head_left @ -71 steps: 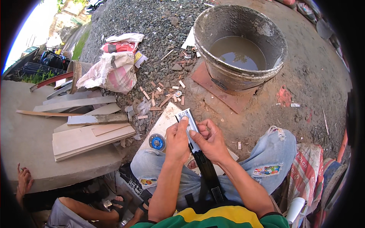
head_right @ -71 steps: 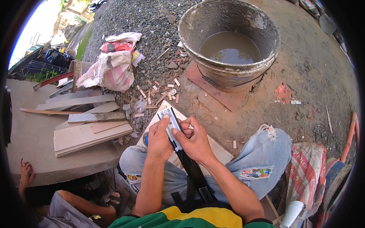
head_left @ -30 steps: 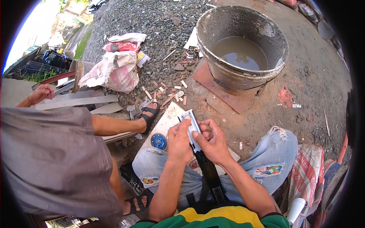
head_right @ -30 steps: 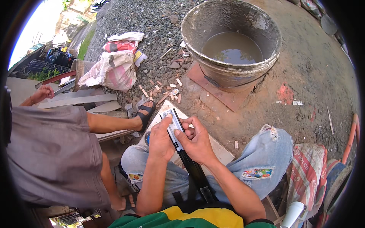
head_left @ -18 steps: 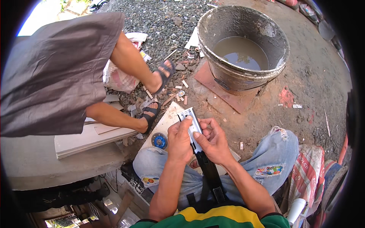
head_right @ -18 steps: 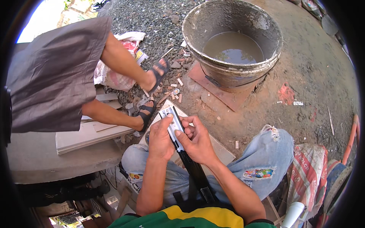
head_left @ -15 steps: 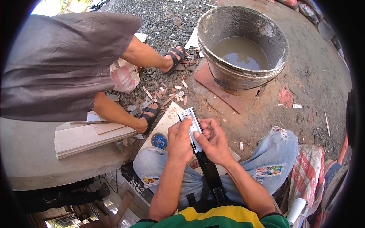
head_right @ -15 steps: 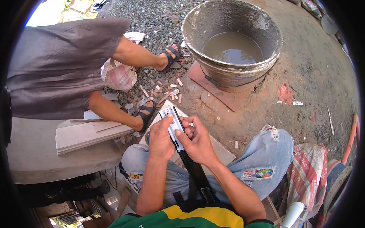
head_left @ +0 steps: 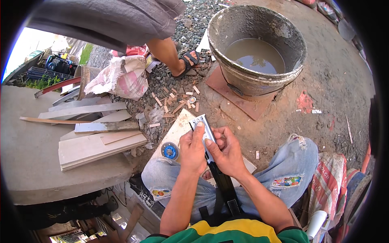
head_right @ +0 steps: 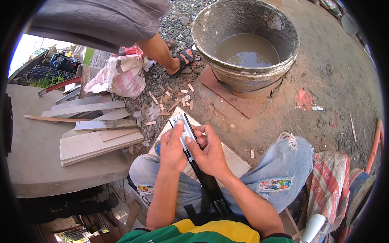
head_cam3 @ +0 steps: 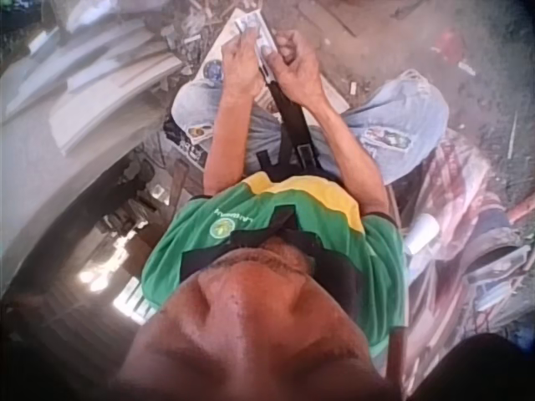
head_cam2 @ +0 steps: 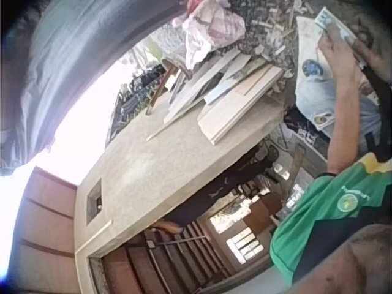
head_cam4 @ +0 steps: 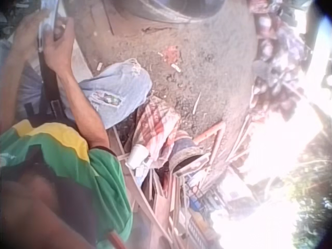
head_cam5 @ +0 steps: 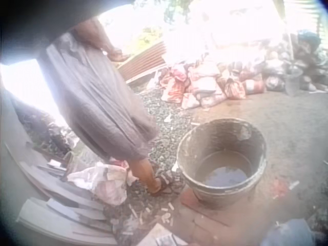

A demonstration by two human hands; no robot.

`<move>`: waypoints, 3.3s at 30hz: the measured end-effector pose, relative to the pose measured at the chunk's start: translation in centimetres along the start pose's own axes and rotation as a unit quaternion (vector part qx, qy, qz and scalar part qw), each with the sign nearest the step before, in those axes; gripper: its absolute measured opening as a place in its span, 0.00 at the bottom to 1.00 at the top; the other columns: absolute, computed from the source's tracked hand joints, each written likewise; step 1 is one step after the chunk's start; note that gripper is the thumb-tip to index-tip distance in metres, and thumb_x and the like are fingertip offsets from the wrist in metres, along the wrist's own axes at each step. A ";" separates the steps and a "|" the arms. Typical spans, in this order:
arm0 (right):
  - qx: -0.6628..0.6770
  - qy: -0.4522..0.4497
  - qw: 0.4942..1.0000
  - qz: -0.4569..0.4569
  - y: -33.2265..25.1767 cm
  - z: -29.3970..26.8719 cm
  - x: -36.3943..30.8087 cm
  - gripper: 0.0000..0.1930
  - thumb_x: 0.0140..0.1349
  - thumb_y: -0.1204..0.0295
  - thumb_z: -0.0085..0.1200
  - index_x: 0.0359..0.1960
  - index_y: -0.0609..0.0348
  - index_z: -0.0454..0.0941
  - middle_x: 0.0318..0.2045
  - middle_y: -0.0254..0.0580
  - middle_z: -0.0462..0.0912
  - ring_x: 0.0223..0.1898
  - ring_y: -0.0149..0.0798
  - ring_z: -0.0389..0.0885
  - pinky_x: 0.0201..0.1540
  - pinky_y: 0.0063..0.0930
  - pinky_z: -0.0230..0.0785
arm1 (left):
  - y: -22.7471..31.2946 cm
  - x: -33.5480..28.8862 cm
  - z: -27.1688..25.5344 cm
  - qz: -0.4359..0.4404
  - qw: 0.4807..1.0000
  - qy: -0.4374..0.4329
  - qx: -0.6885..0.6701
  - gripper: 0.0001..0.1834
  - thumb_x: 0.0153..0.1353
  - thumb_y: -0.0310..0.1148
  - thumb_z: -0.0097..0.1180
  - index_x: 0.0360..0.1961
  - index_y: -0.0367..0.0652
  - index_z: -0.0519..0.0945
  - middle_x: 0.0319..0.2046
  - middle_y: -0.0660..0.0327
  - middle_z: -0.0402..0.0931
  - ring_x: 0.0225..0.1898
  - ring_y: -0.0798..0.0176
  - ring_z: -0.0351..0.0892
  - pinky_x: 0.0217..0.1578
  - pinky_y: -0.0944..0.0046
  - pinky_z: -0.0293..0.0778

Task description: The person assembles a metal drawer slide by hand, inserting a small metal component into the track and sliding the inner rail to check the fit.

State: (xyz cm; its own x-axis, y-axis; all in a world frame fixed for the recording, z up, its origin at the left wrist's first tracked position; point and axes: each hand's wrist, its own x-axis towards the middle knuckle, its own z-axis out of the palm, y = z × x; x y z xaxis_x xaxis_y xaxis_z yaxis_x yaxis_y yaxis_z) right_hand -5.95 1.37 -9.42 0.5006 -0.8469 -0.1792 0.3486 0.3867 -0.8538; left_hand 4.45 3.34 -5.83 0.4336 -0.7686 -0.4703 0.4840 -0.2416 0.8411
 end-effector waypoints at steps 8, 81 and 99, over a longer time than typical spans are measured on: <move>-0.011 0.009 1.000 0.015 -0.1 0.2 0.1 0.13 0.66 0.72 0.56 0.44 0.64 0.66 0.32 0.31 0.75 0.31 0.18 0.70 0.33 0.16 0.66 | -0.1 0.2 -0.5 -0.017 1.000 -0.001 -0.008 0.21 0.71 0.43 0.48 0.35 0.32 0.78 0.25 0.54 0.80 0.23 0.61 0.80 0.26 0.64 0.80; 0.102 -0.098 0.990 0.006 -1.7 -0.8 0.1 0.22 0.67 0.73 0.53 0.59 0.66 0.61 0.39 0.41 0.77 0.31 0.29 0.80 0.30 0.25 0.79 | 2.6 -0.8 0.8 -0.037 0.997 -0.052 0.037 0.18 0.69 0.39 0.50 0.42 0.30 0.76 0.32 0.50 0.82 0.29 0.57 0.84 0.26 0.62 0.82; 0.067 -0.040 0.996 0.049 -2.2 -1.3 -1.0 0.25 0.68 0.64 0.54 0.58 0.68 0.61 0.38 0.44 0.79 0.29 0.29 0.80 0.23 0.24 0.80 | 1.2 -0.2 1.4 0.031 0.996 -0.077 0.046 0.18 0.71 0.38 0.46 0.40 0.30 0.76 0.31 0.50 0.82 0.28 0.59 0.85 0.29 0.60 0.84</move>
State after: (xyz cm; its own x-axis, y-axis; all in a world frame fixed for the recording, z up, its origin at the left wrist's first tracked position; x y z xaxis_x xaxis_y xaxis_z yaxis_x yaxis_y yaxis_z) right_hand -8.22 0.88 -8.03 0.5975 -0.7725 -0.2150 0.3942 0.5165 -0.7601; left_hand 3.90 2.39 -4.36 0.3364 -0.8636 -0.3755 0.3849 -0.2378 0.8918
